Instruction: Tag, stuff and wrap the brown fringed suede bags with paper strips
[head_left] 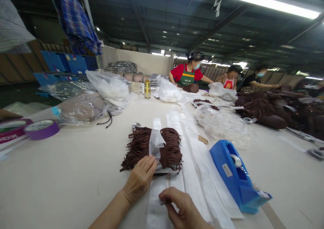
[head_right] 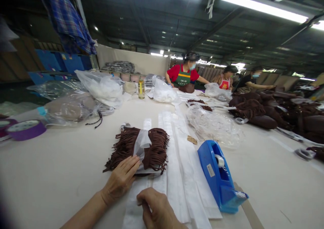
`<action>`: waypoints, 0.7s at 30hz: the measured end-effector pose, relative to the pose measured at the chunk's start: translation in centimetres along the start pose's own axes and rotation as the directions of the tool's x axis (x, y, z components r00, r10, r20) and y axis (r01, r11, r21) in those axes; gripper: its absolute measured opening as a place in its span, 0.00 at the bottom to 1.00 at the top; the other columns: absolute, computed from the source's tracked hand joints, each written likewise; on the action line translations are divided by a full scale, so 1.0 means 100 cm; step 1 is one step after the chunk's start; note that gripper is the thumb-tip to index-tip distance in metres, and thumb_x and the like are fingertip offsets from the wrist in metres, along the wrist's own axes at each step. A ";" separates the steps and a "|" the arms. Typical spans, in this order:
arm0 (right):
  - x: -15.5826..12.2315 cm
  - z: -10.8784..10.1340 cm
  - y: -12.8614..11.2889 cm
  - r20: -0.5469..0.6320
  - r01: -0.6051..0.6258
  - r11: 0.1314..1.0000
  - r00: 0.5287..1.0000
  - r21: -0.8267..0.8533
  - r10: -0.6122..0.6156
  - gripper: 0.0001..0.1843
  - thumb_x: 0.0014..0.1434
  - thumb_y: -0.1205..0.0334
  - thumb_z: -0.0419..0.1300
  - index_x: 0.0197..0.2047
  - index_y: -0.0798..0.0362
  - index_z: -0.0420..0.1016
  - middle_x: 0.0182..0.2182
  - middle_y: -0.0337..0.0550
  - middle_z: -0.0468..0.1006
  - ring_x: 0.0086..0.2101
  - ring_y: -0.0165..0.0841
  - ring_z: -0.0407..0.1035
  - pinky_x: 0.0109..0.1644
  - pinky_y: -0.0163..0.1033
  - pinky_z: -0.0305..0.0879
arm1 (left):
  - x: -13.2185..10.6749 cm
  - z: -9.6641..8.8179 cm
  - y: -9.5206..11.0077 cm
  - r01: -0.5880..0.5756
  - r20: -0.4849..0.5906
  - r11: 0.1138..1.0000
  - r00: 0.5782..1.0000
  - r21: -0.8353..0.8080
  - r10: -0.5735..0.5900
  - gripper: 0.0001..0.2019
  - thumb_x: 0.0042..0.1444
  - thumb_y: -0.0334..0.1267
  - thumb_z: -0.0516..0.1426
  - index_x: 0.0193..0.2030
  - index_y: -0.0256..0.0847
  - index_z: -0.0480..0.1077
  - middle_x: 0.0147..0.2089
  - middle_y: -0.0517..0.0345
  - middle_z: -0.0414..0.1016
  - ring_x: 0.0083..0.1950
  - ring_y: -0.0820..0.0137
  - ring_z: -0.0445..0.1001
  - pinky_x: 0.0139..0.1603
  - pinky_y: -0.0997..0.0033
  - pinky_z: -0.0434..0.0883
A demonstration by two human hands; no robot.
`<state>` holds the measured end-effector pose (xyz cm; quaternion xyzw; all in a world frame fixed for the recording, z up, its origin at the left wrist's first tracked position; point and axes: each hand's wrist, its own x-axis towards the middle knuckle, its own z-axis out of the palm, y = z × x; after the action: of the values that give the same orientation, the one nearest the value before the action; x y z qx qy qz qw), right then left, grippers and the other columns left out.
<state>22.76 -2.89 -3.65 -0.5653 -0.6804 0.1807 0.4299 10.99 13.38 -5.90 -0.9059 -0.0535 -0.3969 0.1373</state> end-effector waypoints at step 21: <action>0.133 -0.027 0.052 -0.143 -0.229 0.838 0.973 -0.495 0.181 0.11 0.54 0.73 0.54 0.31 0.52 0.76 0.39 0.43 0.77 0.42 0.36 0.67 0.46 0.42 0.58 | -0.011 0.011 0.000 0.012 -0.025 1.000 1.000 0.002 -0.012 0.19 0.54 0.22 0.43 0.48 0.31 0.68 0.50 0.47 0.72 0.58 0.61 0.63 0.54 0.61 0.68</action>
<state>28.22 10.30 -0.87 -0.7356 -0.6192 0.0142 0.2743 11.07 13.67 -7.41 -0.9004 -0.0577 -0.4090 0.1368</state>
